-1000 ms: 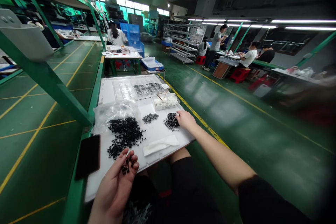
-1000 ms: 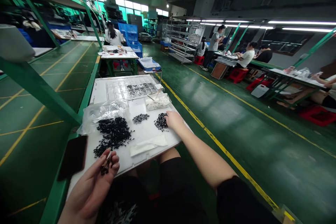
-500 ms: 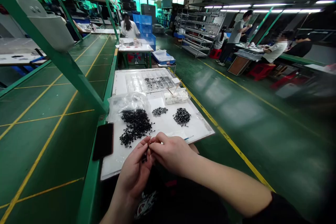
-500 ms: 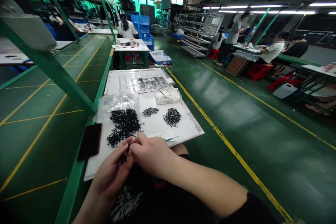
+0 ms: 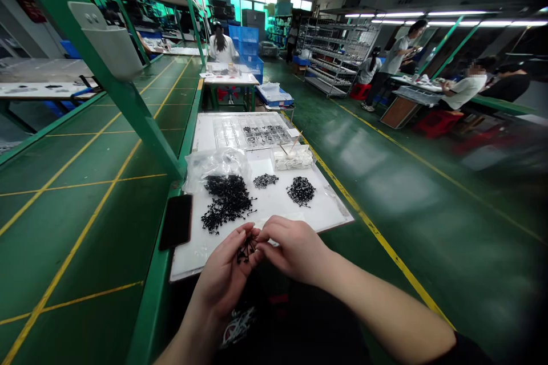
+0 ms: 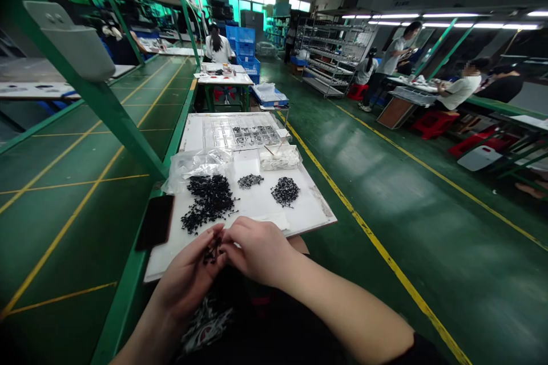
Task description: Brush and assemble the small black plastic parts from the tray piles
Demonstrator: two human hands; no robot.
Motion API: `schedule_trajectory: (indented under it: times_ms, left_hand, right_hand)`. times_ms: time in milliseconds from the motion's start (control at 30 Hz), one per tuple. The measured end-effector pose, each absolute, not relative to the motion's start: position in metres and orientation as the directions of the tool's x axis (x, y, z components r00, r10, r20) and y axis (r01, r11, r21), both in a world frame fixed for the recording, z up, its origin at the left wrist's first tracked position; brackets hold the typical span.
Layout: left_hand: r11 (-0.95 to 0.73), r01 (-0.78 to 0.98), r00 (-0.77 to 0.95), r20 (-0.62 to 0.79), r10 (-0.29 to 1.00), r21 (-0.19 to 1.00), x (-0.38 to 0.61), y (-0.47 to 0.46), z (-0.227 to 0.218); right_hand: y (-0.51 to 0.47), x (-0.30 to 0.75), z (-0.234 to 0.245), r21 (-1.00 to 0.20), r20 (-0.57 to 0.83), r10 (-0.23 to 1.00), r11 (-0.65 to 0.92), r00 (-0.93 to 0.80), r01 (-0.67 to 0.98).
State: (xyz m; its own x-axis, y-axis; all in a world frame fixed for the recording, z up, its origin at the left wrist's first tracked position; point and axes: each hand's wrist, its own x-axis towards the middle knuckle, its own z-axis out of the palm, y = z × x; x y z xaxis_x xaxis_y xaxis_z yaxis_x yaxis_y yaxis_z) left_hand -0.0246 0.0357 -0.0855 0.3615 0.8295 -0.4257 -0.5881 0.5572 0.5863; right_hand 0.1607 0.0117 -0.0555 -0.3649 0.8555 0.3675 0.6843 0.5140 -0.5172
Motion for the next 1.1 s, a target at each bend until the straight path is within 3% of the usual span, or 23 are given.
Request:
schedule_trajectory:
  times_ms: [300, 533, 633, 1100]
  left_hand:
    - [0.417, -0.424, 0.423, -0.231, 0.876, 0.804, -0.018, 0.026, -0.069]
    - [0.164, -0.202, 0.378, -0.077, 0.923, 0.966, -0.03, 0.022, -0.057]
    - [0.161, -0.202, 0.373, -0.077, 0.925, 0.966, -0.032, 0.02, -0.057]
    - [0.262, -0.321, 0.413, -0.114, 0.904, 0.91, -0.04, 0.014, -0.056]
  right_hand:
    - [0.008, 0.161, -0.04, -0.716, 0.376, 0.91, 0.403, -0.171, 0.57]
    - [-0.004, 0.153, -0.023, -0.955, -0.029, 0.997, -0.005, -0.077, 0.296]
    - [-0.005, 0.147, -0.021, -0.975, -0.073, 0.994, -0.054, -0.078, 0.217]
    - [-0.005, 0.141, -0.026, -0.975, 0.001, 0.998, 0.016, -0.07, 0.22]
